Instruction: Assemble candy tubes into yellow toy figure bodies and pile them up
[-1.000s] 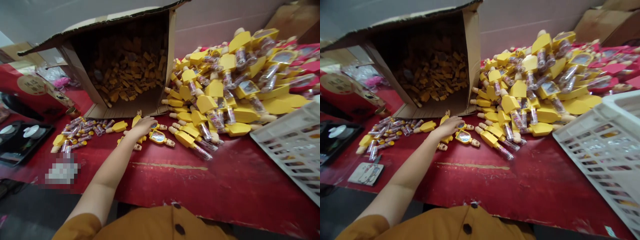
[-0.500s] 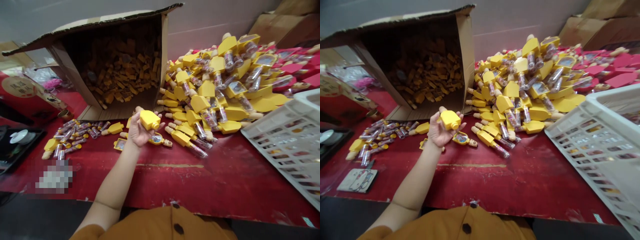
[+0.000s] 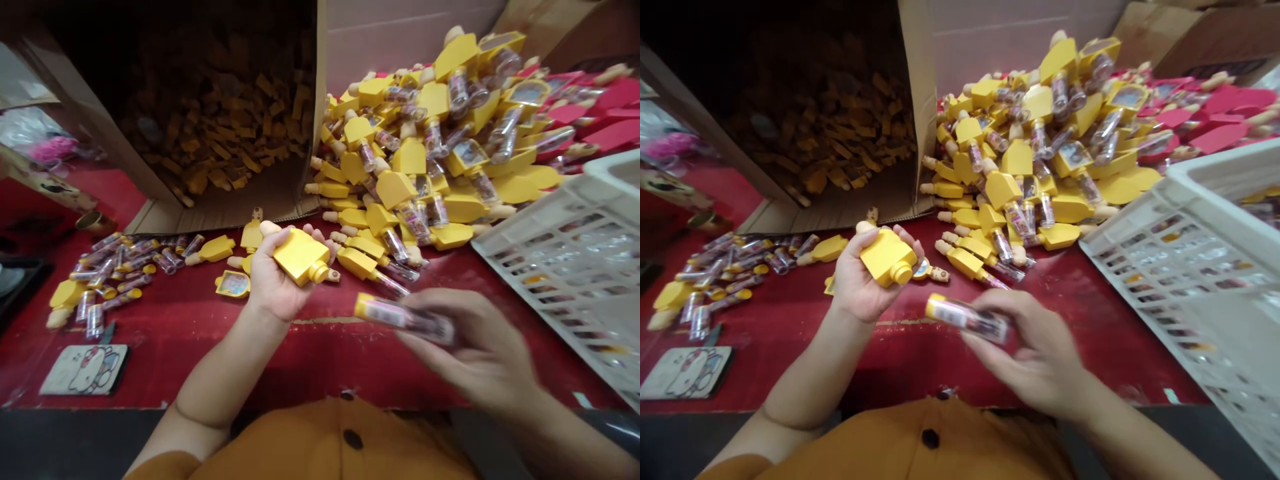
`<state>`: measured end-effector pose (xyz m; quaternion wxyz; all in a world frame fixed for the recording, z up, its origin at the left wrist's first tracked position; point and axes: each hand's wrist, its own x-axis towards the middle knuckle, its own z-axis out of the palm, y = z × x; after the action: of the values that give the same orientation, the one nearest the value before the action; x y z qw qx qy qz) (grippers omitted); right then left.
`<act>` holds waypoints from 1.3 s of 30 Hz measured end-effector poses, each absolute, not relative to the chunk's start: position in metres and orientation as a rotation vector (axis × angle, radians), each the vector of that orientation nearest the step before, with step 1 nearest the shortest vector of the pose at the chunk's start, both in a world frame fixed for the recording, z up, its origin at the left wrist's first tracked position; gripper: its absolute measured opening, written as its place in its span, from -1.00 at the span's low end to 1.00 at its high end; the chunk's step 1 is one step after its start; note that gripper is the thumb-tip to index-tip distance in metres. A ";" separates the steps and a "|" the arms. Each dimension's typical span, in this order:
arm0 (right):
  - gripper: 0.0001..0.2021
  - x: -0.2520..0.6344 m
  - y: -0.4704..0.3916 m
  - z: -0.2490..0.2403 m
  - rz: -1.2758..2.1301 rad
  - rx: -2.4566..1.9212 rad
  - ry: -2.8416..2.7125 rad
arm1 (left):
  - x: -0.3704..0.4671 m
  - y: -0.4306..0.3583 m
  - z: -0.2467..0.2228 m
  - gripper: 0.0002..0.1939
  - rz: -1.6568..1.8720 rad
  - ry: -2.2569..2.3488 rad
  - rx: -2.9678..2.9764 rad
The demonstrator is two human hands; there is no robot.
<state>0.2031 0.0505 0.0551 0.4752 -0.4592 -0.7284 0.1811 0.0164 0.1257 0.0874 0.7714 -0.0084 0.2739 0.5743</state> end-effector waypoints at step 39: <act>-0.67 0.150 0.079 0.018 0.975 -1.335 -1.542 | 0.038 0.122 0.041 -0.86 1.546 0.645 0.549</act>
<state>0.1498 0.0788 0.0176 0.4265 -0.5342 -0.6169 0.3901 0.0381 0.1223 0.0408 0.6362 0.2402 0.2824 0.6766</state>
